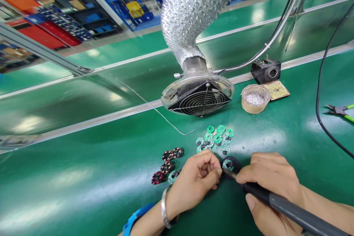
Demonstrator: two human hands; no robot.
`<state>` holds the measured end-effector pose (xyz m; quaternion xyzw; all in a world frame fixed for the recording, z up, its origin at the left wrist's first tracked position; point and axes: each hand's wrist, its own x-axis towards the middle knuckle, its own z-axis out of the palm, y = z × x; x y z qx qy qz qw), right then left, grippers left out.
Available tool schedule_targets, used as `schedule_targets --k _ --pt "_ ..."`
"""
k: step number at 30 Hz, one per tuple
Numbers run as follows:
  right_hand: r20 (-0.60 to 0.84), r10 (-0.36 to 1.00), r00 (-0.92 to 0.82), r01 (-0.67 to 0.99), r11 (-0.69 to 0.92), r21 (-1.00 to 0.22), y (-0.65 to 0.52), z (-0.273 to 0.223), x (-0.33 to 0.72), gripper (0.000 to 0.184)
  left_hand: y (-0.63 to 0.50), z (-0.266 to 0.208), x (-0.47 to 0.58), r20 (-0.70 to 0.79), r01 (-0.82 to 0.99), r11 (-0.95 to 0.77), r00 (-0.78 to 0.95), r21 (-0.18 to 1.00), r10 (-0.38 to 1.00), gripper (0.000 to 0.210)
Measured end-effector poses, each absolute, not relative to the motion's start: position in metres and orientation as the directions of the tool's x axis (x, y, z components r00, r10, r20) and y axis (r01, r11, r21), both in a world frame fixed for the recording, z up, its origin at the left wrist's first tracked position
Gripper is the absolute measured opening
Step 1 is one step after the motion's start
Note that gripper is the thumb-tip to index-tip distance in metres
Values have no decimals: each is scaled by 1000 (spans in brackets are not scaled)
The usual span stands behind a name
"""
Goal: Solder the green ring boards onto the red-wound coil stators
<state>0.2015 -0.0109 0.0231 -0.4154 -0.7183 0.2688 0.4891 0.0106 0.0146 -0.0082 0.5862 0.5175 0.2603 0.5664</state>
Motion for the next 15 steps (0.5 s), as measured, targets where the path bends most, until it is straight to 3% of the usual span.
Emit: schedule_targets --k 6,11,15 --pt "487 846 -217 341 533 -774 -10 21 202 17 15 -9 10 -272 319 163 335 933 902 9" --pt "511 848 -144 394 523 -756 -13 24 208 18 13 -11 10 -270 320 162 329 933 905 9" --pt "507 809 -297 406 587 -700 -6 23 220 22 13 -12 9 -278 324 167 333 931 901 10"
